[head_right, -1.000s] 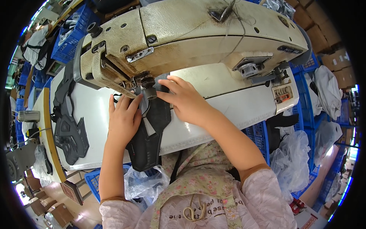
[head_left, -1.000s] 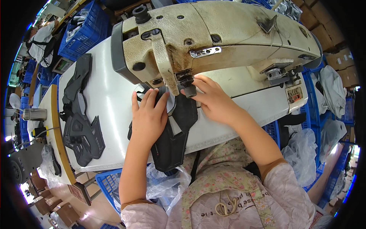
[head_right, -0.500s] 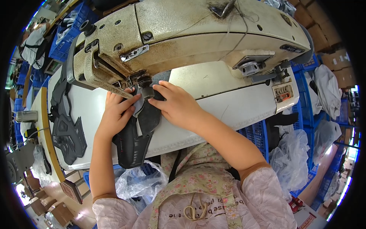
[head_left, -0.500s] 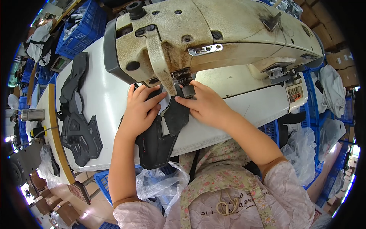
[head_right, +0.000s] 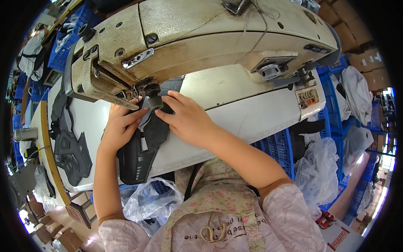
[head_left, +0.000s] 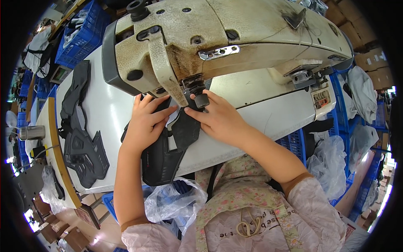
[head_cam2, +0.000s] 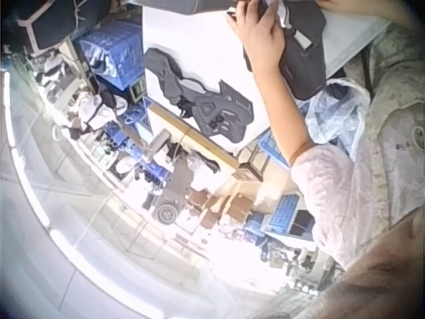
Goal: Stitching components of a black shoe upper using an industrial sewing machine.
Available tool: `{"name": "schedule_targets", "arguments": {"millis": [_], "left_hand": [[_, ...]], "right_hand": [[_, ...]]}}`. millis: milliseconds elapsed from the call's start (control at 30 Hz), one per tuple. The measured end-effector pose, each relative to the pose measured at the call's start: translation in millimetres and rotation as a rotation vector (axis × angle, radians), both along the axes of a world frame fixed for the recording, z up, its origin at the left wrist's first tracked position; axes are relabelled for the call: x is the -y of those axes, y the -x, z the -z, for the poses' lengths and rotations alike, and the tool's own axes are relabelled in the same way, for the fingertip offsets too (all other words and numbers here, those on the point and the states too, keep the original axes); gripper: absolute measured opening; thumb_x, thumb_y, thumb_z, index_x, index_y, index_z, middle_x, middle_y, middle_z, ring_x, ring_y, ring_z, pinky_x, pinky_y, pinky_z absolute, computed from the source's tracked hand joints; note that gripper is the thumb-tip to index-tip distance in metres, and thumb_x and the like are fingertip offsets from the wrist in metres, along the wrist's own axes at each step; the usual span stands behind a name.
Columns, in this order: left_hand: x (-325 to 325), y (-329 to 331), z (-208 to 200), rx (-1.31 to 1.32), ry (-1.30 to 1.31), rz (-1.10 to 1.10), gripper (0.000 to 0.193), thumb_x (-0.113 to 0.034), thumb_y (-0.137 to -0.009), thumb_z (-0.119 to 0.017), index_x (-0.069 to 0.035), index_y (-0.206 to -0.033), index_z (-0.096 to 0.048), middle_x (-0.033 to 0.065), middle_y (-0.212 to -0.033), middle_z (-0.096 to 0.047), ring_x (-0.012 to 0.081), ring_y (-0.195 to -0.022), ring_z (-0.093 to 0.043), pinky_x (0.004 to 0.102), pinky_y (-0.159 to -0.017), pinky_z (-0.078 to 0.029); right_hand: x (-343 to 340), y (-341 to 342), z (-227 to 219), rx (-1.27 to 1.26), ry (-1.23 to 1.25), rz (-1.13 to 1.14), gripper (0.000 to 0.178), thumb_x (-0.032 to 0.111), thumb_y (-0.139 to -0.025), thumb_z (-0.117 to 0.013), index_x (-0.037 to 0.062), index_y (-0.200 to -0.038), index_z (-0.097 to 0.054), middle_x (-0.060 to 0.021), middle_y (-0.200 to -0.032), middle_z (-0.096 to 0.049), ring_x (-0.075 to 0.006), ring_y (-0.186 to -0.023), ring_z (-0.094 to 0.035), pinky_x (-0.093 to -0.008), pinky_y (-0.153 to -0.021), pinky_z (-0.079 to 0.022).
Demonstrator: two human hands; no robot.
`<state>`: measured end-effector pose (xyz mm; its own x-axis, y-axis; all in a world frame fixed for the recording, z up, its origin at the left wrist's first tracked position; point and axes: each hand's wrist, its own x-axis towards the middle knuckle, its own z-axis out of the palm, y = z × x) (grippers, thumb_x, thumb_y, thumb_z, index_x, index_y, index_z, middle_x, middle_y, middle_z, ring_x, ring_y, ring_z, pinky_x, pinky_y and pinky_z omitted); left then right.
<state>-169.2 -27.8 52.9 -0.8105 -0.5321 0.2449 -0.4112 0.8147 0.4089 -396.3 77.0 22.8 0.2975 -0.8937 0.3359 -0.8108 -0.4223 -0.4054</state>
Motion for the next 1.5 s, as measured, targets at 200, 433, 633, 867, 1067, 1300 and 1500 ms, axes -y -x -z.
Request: {"name": "schedule_targets", "arguments": {"millis": [200,433,633,867,1067,1300,1500], "left_hand": [[2.4,0.1,-0.6,0.029,-0.007,0.005,0.036,-0.003,-0.076,-0.068,-0.013,-0.110,-0.074,0.0123,-0.123,-0.063,0.0344,-0.119,-0.051,0.0439,-0.103,-0.034],[7.0,-3.6,14.4,-0.017,0.068,-0.053,0.026,-0.007,-0.077,-0.068,-0.011,-0.102,-0.074,0.0082,-0.106,-0.063,0.0278,-0.102,-0.054,0.0423,-0.087,-0.036],[4.8,6.6,17.7,-0.151,0.045,-0.076,0.013,-0.008,-0.076,-0.072,-0.010,-0.088,-0.068,0.0046,-0.092,-0.064,0.0285,-0.095,-0.056,0.0415,-0.084,-0.039],[-6.1,3.5,7.1,0.021,-0.028,-0.131,0.024,-0.004,-0.079,-0.070,-0.009,-0.102,-0.074,0.0141,-0.117,-0.067,0.0339,-0.110,-0.057,0.0432,-0.097,-0.039],[-15.3,9.4,3.5,0.041,0.070,-0.134,0.026,-0.004,-0.080,-0.067,-0.006,-0.106,-0.073,0.0159,-0.115,-0.066,0.0352,-0.108,-0.058,0.0444,-0.093,-0.042],[-18.5,10.7,0.5,0.044,-0.047,-0.193,0.029,-0.002,-0.082,-0.063,-0.003,-0.110,-0.070,0.0150,-0.119,-0.065,0.0355,-0.114,-0.056,0.0445,-0.097,-0.040],[-20.2,3.5,1.2,0.088,-0.059,-0.117,0.033,-0.001,-0.083,-0.059,-0.001,-0.115,-0.067,0.0147,-0.129,-0.061,0.0361,-0.123,-0.050,0.0443,-0.105,-0.035]], "right_hand": [[0.0,-2.4,-1.1,0.005,-0.006,0.021,0.041,0.012,-0.078,-0.067,0.0114,-0.119,-0.066,-0.0183,-0.133,-0.052,-0.0359,-0.132,-0.043,-0.0445,-0.106,-0.041],[7.1,-7.7,-5.7,0.038,0.063,0.027,0.037,0.010,-0.073,-0.067,0.0103,-0.110,-0.070,-0.0139,-0.112,-0.060,-0.0319,-0.117,-0.052,-0.0421,-0.095,-0.046],[5.1,-8.3,-1.8,0.172,-0.017,0.002,0.032,0.004,-0.075,-0.066,0.0140,-0.104,-0.072,-0.0059,-0.112,-0.064,-0.0291,-0.109,-0.056,-0.0437,-0.091,-0.046],[10.6,-3.1,-3.6,0.133,0.102,0.031,0.031,0.006,-0.072,-0.066,0.0126,-0.100,-0.076,-0.0080,-0.110,-0.064,-0.0266,-0.114,-0.056,-0.0403,-0.092,-0.047],[19.3,6.5,2.8,0.103,0.088,0.026,0.037,0.004,-0.077,-0.066,0.0228,-0.109,-0.074,-0.0035,-0.116,-0.063,-0.0291,-0.117,-0.052,-0.0427,-0.098,-0.044],[21.2,11.8,-2.8,0.128,0.086,0.065,0.028,0.003,-0.075,-0.065,0.0153,-0.098,-0.076,-0.0071,-0.116,-0.060,-0.0284,-0.113,-0.053,-0.0432,-0.095,-0.044],[27.8,15.7,2.5,0.162,0.088,0.063,0.025,0.005,-0.078,-0.066,0.0130,-0.099,-0.076,-0.0082,-0.116,-0.061,-0.0308,-0.109,-0.057,-0.0423,-0.095,-0.046]]}}
